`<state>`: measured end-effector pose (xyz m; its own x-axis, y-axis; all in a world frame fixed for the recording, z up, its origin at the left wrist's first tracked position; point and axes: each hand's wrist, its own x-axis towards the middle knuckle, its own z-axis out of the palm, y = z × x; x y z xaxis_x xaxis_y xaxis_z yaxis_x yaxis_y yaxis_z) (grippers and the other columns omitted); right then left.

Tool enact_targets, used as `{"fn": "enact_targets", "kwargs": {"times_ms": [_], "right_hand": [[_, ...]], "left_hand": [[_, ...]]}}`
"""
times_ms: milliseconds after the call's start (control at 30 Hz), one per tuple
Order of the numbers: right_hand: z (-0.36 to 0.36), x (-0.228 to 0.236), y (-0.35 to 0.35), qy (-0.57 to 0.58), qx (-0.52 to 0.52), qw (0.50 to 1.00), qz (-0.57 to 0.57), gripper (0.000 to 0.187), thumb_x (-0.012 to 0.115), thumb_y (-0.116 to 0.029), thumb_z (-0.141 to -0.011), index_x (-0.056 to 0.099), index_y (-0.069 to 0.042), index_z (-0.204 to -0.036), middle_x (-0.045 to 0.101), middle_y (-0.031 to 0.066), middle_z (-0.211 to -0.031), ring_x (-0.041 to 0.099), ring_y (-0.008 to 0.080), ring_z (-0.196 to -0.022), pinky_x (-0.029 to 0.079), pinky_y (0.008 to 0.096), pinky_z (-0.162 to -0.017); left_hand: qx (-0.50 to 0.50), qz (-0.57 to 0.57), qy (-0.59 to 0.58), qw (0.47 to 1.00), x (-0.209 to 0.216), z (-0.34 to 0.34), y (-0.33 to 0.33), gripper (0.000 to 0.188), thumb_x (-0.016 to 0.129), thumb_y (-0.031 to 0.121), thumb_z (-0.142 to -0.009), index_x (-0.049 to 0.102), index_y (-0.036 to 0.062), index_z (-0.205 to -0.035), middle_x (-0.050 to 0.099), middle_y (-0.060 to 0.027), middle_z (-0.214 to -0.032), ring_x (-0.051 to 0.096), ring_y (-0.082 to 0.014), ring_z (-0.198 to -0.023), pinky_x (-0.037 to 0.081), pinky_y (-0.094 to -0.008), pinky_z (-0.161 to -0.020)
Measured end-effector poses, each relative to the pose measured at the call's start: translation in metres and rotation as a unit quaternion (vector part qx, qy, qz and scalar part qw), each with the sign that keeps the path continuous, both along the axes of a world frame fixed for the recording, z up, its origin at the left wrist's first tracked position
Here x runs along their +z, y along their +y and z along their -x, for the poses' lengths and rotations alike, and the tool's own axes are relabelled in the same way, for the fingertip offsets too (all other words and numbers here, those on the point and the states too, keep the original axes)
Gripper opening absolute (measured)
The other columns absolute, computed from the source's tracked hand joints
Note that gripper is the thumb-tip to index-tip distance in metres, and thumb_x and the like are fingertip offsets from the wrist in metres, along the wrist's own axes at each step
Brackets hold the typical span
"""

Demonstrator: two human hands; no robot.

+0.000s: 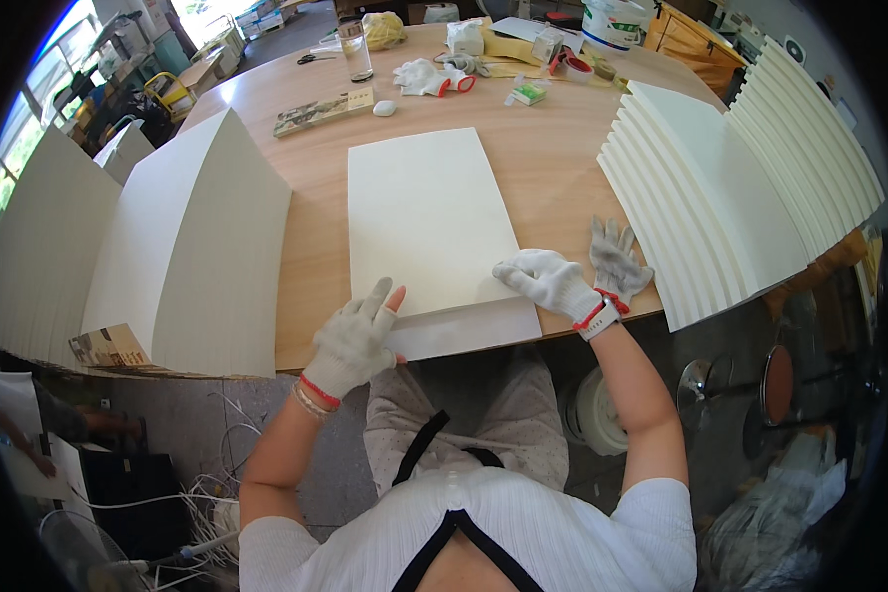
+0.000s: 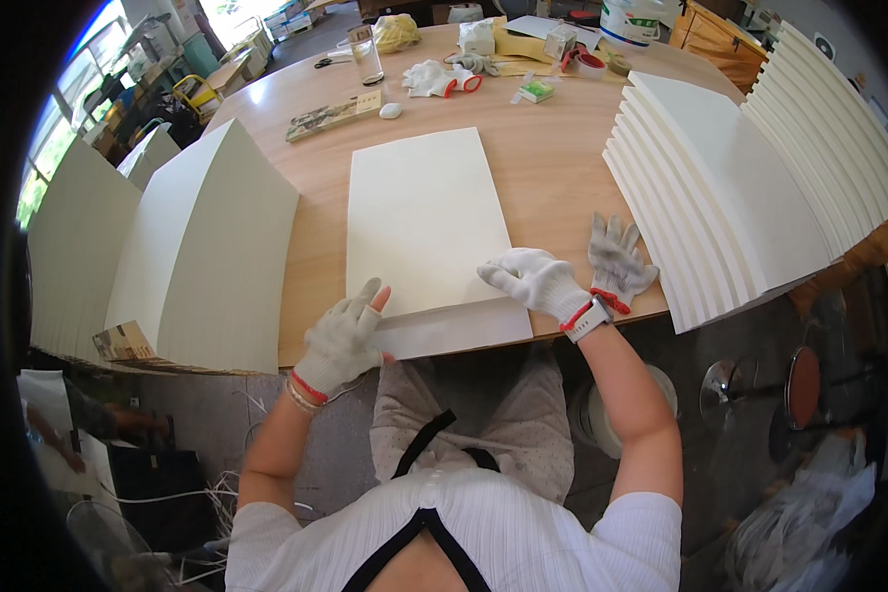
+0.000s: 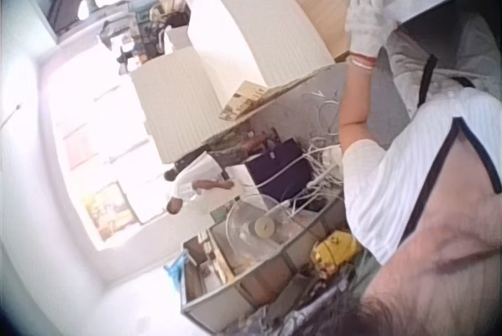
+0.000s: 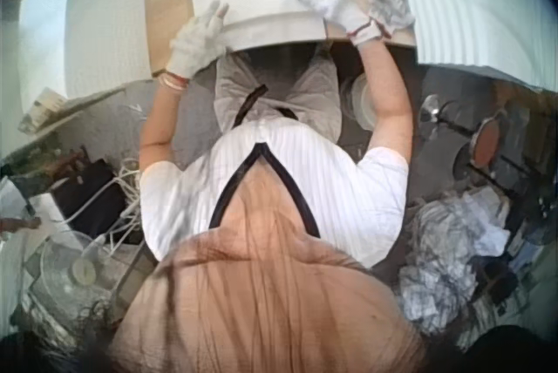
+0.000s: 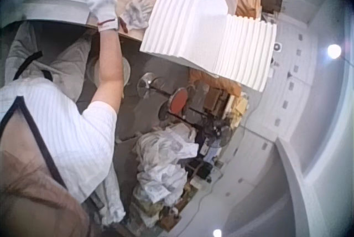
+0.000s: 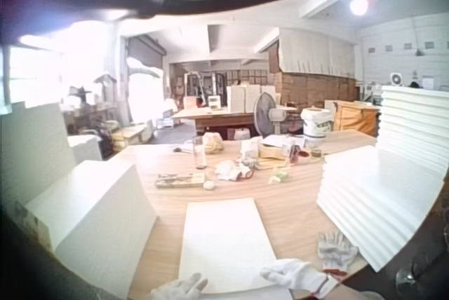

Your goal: The person applies glue with a brush to the edges of stacked white paper components and moves them onto another stack.

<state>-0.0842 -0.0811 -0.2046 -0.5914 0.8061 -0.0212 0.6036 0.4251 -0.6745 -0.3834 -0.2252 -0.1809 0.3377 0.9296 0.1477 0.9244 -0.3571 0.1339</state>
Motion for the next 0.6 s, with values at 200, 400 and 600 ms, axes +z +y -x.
{"fn": "enact_targets", "kwargs": {"times_ms": [200, 400, 600], "right_hand": [[-0.009, -0.007, 0.006, 0.107, 0.047, 0.992, 0.043, 0.052, 0.053, -0.051, -0.093, 0.069, -0.002, -0.103, 0.067, 0.0160, -0.100, 0.061, 0.0283, -0.098, 0.047, 0.0336, -0.085], [-0.010, -0.005, 0.008, 0.119, 0.038, 0.989, 0.079, 0.049, 0.054, -0.047, -0.094, 0.069, -0.001, -0.104, 0.068, 0.0153, -0.102, 0.061, 0.0266, -0.099, 0.046, 0.0331, -0.087], [-0.016, 0.004, 0.011, 0.151, 0.059, 0.978, 0.132, 0.029, 0.061, -0.028, -0.092, 0.070, -0.003, -0.105, 0.069, 0.0124, -0.105, 0.063, 0.0220, -0.101, 0.048, 0.0317, -0.090]], "left_hand": [[-0.001, 0.050, 0.062, 0.997, 0.013, -0.015, -0.002, 0.102, 0.085, 0.035, -0.059, 0.035, 0.0136, -0.146, 0.035, -0.0163, -0.148, 0.056, -0.0342, -0.113, 0.051, -0.0407, -0.090], [0.032, 0.073, 0.040, 0.996, 0.019, -0.015, 0.004, 0.096, 0.082, 0.022, -0.062, 0.034, 0.0144, -0.145, 0.034, -0.0153, -0.149, 0.057, -0.0336, -0.113, 0.053, -0.0441, -0.082], [0.025, -0.067, -0.025, 0.997, -0.016, 0.012, 0.016, 0.036, 0.072, 0.010, -0.074, 0.066, 0.0034, -0.109, 0.066, -0.0148, -0.109, 0.066, -0.0282, -0.089, 0.054, -0.0379, -0.073]]}}
